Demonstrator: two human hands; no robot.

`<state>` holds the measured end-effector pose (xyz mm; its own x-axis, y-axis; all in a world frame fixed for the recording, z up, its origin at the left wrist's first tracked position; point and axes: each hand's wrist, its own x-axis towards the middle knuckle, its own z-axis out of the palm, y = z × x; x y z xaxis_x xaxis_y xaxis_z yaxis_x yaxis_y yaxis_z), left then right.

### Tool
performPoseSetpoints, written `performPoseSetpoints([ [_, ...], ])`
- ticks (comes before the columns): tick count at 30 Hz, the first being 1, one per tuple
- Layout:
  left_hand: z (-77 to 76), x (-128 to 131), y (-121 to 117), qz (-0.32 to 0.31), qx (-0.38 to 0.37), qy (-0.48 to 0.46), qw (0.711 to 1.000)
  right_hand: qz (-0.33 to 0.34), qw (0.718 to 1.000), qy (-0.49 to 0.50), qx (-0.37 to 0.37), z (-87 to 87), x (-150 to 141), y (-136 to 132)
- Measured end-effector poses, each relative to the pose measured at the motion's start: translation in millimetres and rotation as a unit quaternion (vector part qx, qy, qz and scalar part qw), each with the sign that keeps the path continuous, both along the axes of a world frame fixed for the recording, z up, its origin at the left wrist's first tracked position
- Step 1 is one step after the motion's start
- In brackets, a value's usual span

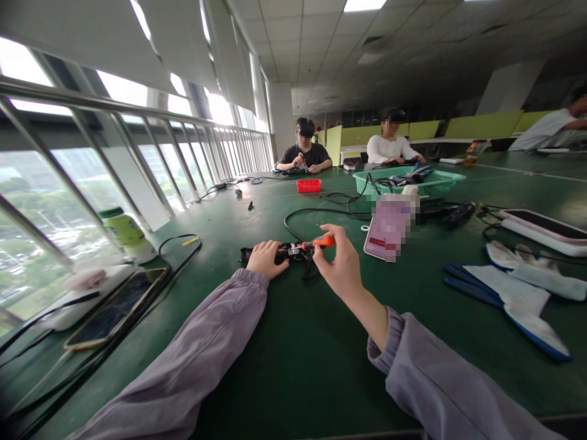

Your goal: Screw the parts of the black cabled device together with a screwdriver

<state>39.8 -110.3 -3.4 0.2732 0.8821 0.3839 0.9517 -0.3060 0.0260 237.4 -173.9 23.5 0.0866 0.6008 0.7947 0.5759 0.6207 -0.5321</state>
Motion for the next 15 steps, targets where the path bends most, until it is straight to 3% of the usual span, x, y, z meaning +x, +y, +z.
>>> performPoseSetpoints([
  [5, -0.1, 0.8, -0.3, -0.005, 0.006, 0.000, 1.000, -0.008, 0.998, -0.018, -0.055, 0.4, 1.1, 0.3],
  [11, -2.0, -0.1, 1.6, -0.006, 0.005, 0.000, 1.000, -0.017, 1.000, -0.002, 0.010, -1.1, -0.3, 1.0],
  [15, -2.2, -0.1, 1.4, -0.005, 0.004, -0.003, 1.000, -0.010, 0.999, -0.010, -0.039, 0.0, 0.0, 0.8],
])
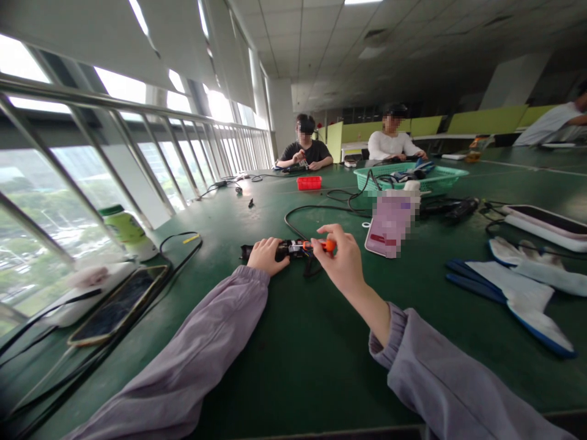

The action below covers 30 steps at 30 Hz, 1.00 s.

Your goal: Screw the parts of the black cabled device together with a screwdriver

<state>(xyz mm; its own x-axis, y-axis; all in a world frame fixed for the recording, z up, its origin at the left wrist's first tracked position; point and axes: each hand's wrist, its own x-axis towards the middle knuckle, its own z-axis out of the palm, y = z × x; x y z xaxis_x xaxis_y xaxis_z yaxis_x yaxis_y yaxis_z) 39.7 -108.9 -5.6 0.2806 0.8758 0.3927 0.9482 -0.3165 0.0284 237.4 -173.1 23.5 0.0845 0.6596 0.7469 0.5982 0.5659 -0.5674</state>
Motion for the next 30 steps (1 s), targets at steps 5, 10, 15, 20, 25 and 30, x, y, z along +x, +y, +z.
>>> performPoseSetpoints([
  [5, 1.3, 0.9, -1.5, 0.004, -0.005, 0.003, 1.000, -0.002, 1.000, 0.014, 0.017, -0.3, -0.3, -0.7],
  [10, 1.3, 0.8, -1.1, 0.003, -0.004, 0.006, 1.000, 0.008, 1.000, 0.020, 0.015, -1.1, -2.0, -0.9],
  [15, 2.4, 1.4, -0.3, 0.004, -0.007, 0.004, 1.000, 0.009, 1.000, 0.022, 0.008, 0.3, -3.4, -2.9],
  [20, 2.6, 0.8, 0.4, 0.001, -0.006, -0.004, 1.000, 0.010, 0.999, 0.024, 0.036, 1.1, -4.1, -3.2],
  [25, 4.3, 1.3, -1.7, 0.001, 0.001, -0.007, 1.000, -0.002, 1.000, 0.006, 0.018, 0.5, -3.6, -2.8],
  [30, 3.7, 1.7, -1.5, 0.002, 0.005, -0.011, 1.000, 0.019, 0.998, 0.019, 0.060, 0.7, -5.2, -4.6],
])
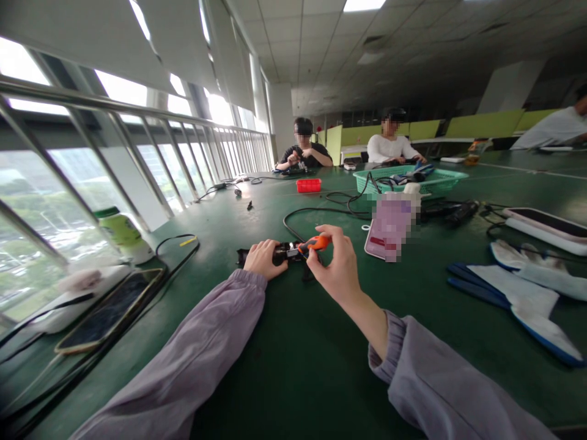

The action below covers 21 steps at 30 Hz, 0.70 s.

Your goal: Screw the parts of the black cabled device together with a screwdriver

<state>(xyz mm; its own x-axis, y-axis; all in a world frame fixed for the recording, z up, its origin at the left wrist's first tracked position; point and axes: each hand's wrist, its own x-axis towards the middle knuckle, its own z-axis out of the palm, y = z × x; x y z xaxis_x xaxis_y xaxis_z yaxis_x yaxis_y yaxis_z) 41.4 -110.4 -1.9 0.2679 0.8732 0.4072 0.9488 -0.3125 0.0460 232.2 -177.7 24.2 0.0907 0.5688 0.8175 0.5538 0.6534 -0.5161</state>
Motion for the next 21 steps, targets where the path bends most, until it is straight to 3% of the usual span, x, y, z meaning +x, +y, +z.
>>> performPoseSetpoints([
  [5, -3.0, -1.4, 1.3, -0.005, 0.015, -0.001, 1.000, -0.021, 0.999, -0.028, -0.025, 0.5, -0.5, -0.9],
  [10, -2.5, -0.3, -0.1, -0.003, 0.015, -0.004, 1.000, -0.009, 1.000, -0.006, 0.021, -0.5, -0.6, -1.2],
  [16, -2.5, 1.0, 0.2, -0.001, 0.015, -0.006, 1.000, -0.028, 0.999, -0.038, -0.012, -2.3, -1.7, -2.9],
  [21, -2.2, 1.4, 0.9, 0.000, 0.010, 0.001, 1.000, -0.019, 0.999, -0.007, 0.027, -3.9, -0.1, -1.4],
])
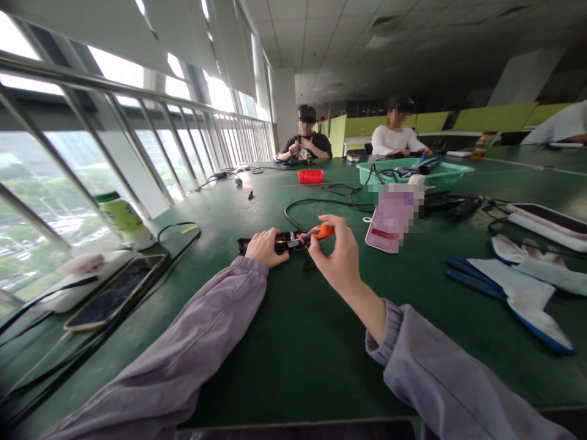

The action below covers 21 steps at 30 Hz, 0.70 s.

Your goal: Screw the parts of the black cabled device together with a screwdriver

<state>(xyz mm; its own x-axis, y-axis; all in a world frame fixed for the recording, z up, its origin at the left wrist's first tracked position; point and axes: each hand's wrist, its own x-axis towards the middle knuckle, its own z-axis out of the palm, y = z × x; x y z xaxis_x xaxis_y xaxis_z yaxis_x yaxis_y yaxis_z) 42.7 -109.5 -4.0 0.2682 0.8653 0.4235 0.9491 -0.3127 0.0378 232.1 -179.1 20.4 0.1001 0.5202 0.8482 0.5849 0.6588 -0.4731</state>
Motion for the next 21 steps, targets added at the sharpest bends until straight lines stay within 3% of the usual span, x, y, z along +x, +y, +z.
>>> performPoseSetpoints([
  [4, 1.2, 0.8, -0.7, 0.010, -0.002, 0.012, 1.000, -0.025, 0.999, -0.021, -0.028, 1.1, 1.3, -0.4],
  [10, 1.9, 1.6, -0.3, 0.015, 0.005, 0.021, 1.000, -0.009, 1.000, -0.008, 0.018, 1.1, 3.0, 0.2],
  [15, 1.5, 1.6, -0.6, 0.012, 0.000, 0.021, 1.000, -0.045, 0.998, -0.042, -0.007, 0.0, 4.8, 0.7],
  [21, 3.4, 2.3, -2.3, 0.013, -0.014, 0.017, 1.000, -0.010, 0.998, -0.038, 0.047, -1.7, 5.6, 2.1],
])
